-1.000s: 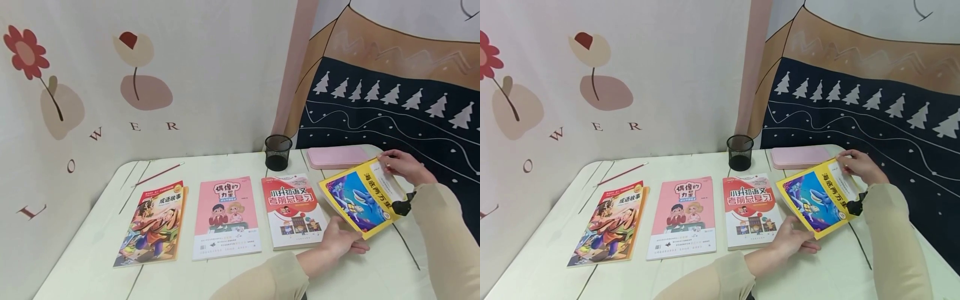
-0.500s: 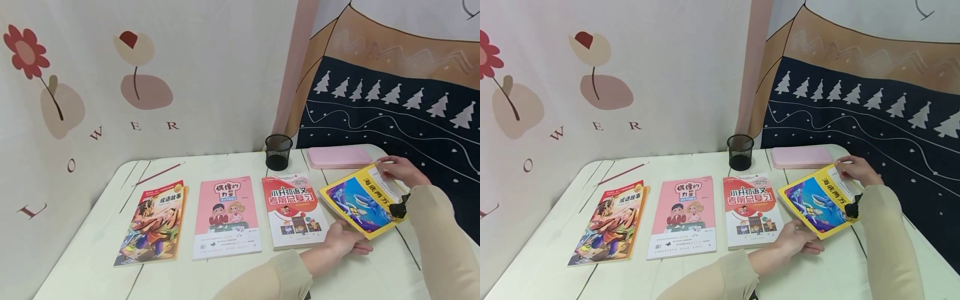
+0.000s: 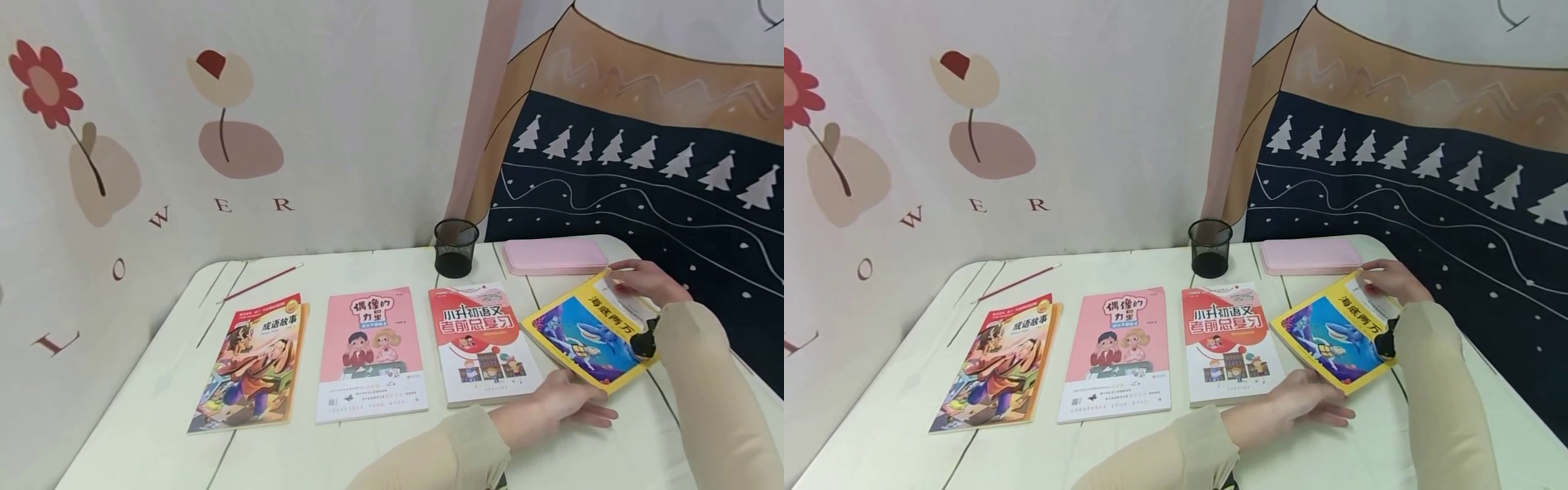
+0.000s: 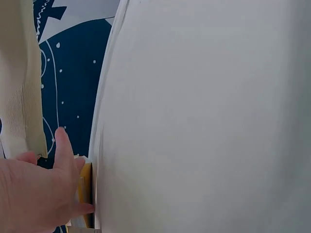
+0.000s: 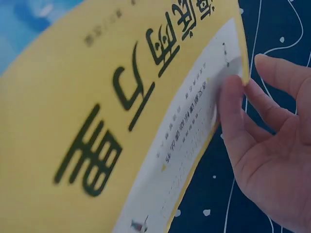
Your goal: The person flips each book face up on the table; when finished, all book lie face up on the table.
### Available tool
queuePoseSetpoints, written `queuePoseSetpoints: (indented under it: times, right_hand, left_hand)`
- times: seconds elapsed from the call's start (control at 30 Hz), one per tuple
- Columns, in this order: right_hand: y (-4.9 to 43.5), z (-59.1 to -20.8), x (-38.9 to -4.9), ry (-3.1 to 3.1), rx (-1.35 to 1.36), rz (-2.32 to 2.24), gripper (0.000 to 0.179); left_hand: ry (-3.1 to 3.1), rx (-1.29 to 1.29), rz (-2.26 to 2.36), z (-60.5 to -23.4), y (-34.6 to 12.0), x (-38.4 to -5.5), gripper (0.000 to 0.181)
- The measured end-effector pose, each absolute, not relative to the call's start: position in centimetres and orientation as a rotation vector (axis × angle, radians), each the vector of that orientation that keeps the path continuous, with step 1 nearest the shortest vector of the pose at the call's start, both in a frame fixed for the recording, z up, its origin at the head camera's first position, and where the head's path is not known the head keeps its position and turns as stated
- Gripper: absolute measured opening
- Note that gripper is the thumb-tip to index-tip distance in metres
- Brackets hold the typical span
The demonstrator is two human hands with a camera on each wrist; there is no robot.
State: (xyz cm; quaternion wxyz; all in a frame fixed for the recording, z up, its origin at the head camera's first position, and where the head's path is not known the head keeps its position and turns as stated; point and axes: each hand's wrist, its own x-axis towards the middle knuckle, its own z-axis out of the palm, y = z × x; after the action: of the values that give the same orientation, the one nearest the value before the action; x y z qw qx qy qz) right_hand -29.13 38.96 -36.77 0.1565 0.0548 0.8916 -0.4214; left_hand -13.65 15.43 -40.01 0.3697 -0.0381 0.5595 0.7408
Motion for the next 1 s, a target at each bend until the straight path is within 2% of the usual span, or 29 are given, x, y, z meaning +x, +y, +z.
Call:
queuePoseSetpoints:
  times: [0.13, 0.37, 0.67, 0.83, 1.0]
  right_hand:
    - [38.9, -36.6, -28.9, 2.544, 0.078, -1.204, 0.072]
    - [39.9, -37.1, -28.2, 2.575, 0.020, -1.205, 0.067]
    - [42.9, -38.4, -25.9, 2.612, 0.051, -1.196, 0.067]
    - [44.2, -39.4, -25.4, 2.617, 0.188, -1.152, 0.078]
    - [45.4, -40.3, -25.4, 2.625, 0.263, -1.114, 0.087]
  left_hand:
    - [1.457, -0.079, 1.852, -39.8, 14.9, -13.6, 0.022]
    - [1.555, -0.086, 1.782, -39.0, 13.9, -13.6, 0.044]
    - [1.964, 0.320, 1.544, -37.7, 12.1, -15.3, 0.021]
    - [2.254, 0.516, 1.417, -37.7, 10.7, -17.3, 0.023]
    - [2.399, 0.510, 1.401, -37.8, 10.0, -19.4, 0.029]
